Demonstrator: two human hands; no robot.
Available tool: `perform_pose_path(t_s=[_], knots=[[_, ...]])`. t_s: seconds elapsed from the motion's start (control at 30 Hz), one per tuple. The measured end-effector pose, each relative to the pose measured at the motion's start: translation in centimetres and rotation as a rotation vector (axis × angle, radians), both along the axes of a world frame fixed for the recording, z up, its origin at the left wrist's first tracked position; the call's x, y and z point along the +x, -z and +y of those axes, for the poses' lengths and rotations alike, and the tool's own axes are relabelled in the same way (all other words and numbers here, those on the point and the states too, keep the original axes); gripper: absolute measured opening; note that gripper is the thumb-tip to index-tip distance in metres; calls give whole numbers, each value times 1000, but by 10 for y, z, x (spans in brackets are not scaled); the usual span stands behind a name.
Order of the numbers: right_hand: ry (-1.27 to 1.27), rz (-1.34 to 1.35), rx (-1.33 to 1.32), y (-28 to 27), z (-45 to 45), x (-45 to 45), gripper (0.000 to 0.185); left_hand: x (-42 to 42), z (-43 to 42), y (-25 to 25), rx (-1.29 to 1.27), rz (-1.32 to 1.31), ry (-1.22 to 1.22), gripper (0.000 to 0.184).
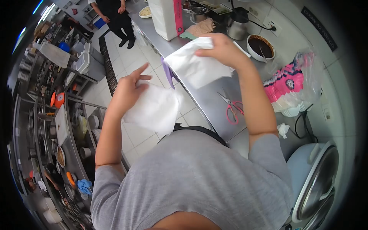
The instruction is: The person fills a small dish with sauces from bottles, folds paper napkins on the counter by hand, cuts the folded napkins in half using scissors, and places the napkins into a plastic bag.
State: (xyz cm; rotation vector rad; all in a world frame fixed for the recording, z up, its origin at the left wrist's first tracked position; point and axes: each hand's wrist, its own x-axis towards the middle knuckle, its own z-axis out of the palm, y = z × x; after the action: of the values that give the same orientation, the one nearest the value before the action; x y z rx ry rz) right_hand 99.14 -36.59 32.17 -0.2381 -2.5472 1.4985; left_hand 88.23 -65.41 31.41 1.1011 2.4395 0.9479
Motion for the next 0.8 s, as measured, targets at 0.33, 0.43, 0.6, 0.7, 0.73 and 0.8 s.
perform_pose_path(t_s=[0.33, 0.43, 0.6, 0.7, 0.73, 0.8], knots=[[122, 205, -1388, 73, -52, -11, 35, -9, 45, 71, 524, 219, -383, 35], [185, 226, -1455, 121, -64, -23, 40, 10, 82, 90, 872, -34, -376, 29], [94, 122, -1574, 148, -44, -14, 42, 34, 100, 95, 1100, -529, -407, 24], [48, 102, -1616, 148, -35, -10, 42, 45, 101, 89, 1176, -563, -423, 22], [42, 105, -1618, 147, -35, -10, 42, 47, 102, 88, 1204, -573, -429, 21], [32, 108, -1624, 144, -36, -9, 42, 50, 103, 87, 1204, -573, -435, 21]])
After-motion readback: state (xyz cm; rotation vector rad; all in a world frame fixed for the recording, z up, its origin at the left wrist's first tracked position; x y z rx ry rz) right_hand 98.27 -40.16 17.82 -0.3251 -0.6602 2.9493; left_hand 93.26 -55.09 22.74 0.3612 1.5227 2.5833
